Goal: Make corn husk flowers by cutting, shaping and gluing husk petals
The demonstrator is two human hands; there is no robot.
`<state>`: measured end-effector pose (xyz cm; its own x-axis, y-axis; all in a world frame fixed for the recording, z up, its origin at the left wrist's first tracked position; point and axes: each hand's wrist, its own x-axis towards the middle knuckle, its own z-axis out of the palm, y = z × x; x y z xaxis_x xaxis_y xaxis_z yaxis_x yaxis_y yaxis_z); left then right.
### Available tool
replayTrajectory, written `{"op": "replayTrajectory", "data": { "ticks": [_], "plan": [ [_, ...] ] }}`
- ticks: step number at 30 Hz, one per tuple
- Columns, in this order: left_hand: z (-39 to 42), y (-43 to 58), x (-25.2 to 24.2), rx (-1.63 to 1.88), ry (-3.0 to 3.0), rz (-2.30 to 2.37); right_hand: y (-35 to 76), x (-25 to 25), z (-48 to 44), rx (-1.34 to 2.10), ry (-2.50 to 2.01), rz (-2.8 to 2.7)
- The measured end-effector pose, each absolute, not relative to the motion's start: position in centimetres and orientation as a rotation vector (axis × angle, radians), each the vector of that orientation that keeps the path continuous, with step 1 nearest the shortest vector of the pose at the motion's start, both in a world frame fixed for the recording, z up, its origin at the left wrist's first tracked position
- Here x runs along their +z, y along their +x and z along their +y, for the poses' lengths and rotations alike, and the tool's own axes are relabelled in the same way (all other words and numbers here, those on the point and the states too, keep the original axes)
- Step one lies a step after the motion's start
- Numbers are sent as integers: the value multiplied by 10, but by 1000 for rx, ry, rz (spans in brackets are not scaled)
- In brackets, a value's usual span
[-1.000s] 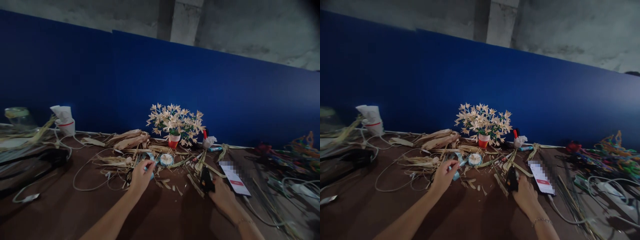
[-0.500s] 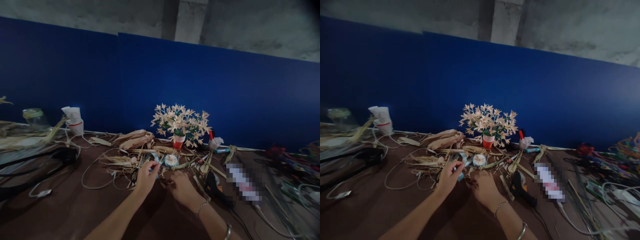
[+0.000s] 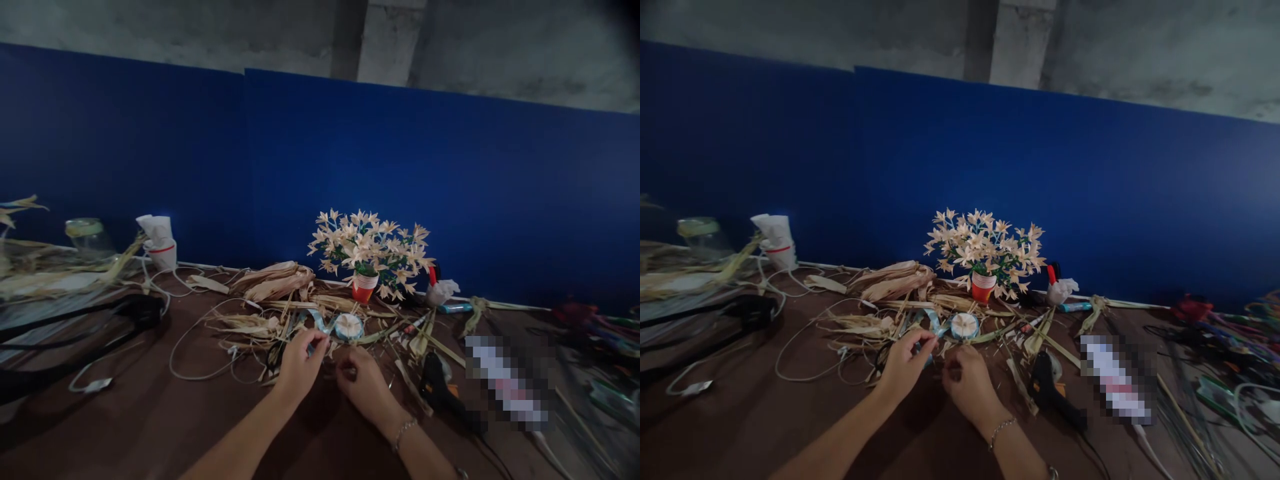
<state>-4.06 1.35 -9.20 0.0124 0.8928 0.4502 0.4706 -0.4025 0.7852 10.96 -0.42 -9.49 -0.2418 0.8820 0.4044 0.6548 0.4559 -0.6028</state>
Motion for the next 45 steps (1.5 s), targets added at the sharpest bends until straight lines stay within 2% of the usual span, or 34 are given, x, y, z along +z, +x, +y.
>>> {"op": "replayTrajectory", "data": {
  "ticks": [3,15,20,24,30,33,45],
  "plan": [
    [12,-39,-92,1366,1918,1374,113,-92,-4,442,-1210,-1948],
    [10,-38,-91,1367,1921,1370,105,-99,-2,112,-1324,-2322],
    [10,-38,-91,1370,1920,1376,106,-100,-1,159,-1290,-2300],
    [10,-38,-92,1359,1937,1362,108,-97,-1,453,-1190,-2076],
    [5,-36,-87,1435,1942,1216,113,-89,-1,1378,-1135,-1390],
    [0,-35,-83,1451,1956,1080,115,-86,-5,1704,-987,-1127],
    [-5,-35,-81,1481,1987,968,114,-84,-11,2065,-818,-796]
  ]
}}
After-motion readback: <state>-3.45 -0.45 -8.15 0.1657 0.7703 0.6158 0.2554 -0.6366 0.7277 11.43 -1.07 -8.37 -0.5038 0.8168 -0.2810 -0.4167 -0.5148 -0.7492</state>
